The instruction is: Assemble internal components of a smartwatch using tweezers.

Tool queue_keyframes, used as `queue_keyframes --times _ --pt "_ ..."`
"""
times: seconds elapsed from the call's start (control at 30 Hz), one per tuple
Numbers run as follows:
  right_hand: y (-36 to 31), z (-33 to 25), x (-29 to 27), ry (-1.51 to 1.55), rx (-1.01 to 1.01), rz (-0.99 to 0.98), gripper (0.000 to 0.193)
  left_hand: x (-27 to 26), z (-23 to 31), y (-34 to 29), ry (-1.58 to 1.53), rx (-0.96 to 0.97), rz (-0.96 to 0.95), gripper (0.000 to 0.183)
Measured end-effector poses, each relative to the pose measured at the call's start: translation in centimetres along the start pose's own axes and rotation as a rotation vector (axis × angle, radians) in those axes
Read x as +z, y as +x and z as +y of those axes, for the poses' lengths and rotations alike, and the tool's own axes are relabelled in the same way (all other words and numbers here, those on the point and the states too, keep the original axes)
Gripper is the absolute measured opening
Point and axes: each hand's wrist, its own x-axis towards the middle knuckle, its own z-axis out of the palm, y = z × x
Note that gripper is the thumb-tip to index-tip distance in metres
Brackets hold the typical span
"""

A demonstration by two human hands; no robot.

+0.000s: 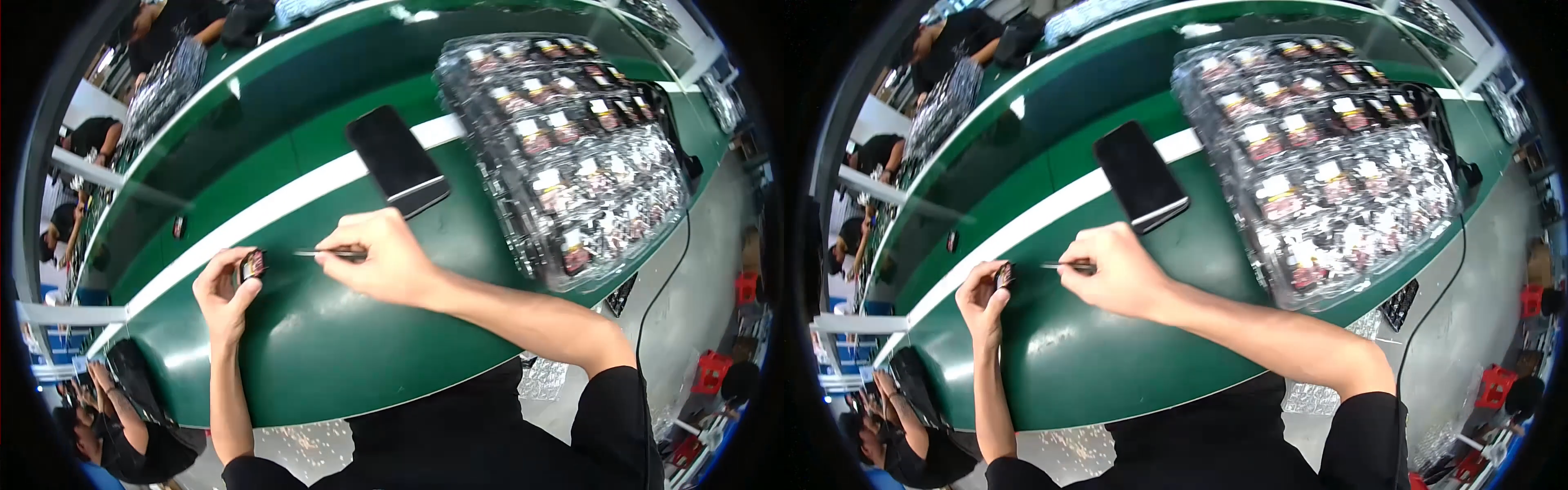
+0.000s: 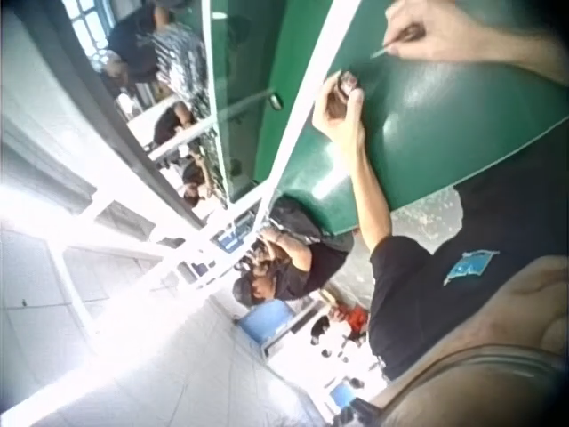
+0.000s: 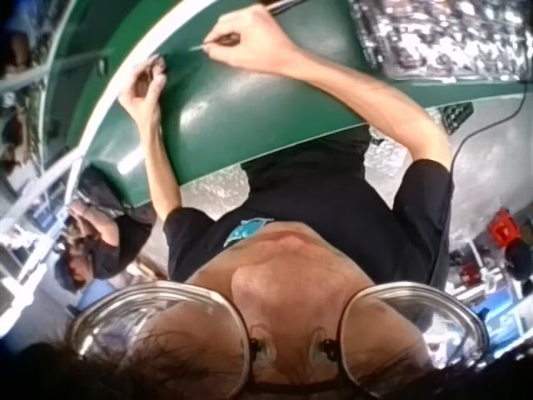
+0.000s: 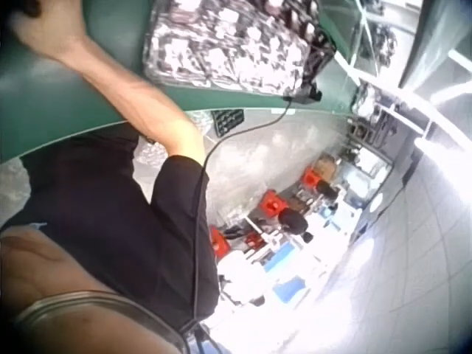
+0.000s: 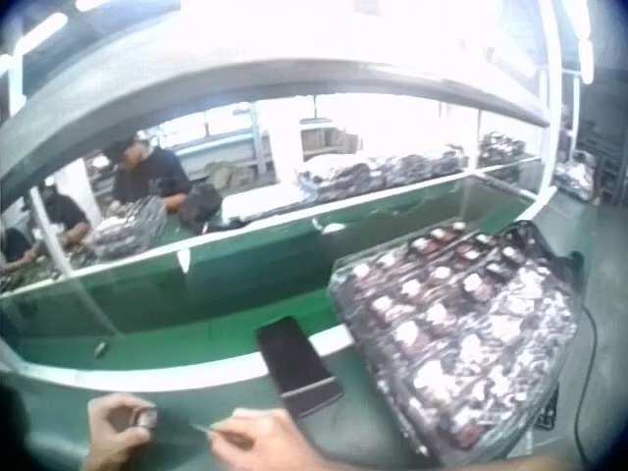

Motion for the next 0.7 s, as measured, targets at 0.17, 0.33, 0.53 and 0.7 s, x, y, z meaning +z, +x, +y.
queue_keyframes --times 0.17,0.33,0.53,0.7 --pt "-0.7 0.1 -1.0 -0.005 0.038 -0.009 0.015 5.5 6.6 6.3 0.018 0.328 -0.091 0.049" --pt "-0.1 -0.3 -0.7 -0.012 -0.036 -0.019 0.016 18.0 17.1 15.0 0.202 0.653 -0.412 0.045" --pt "-0.4 0.1 -0.6 -0.047 0.024 -0.05 0.016 30.1 19.8 23.6 0.366 0.766 -0.714 0.046" --pt "-0.6 -0.1 -0.5 -0.051 0.007 -0.06 0.016 33.1 18.7 26.1 0.378 0.908 -0.803 0.051"
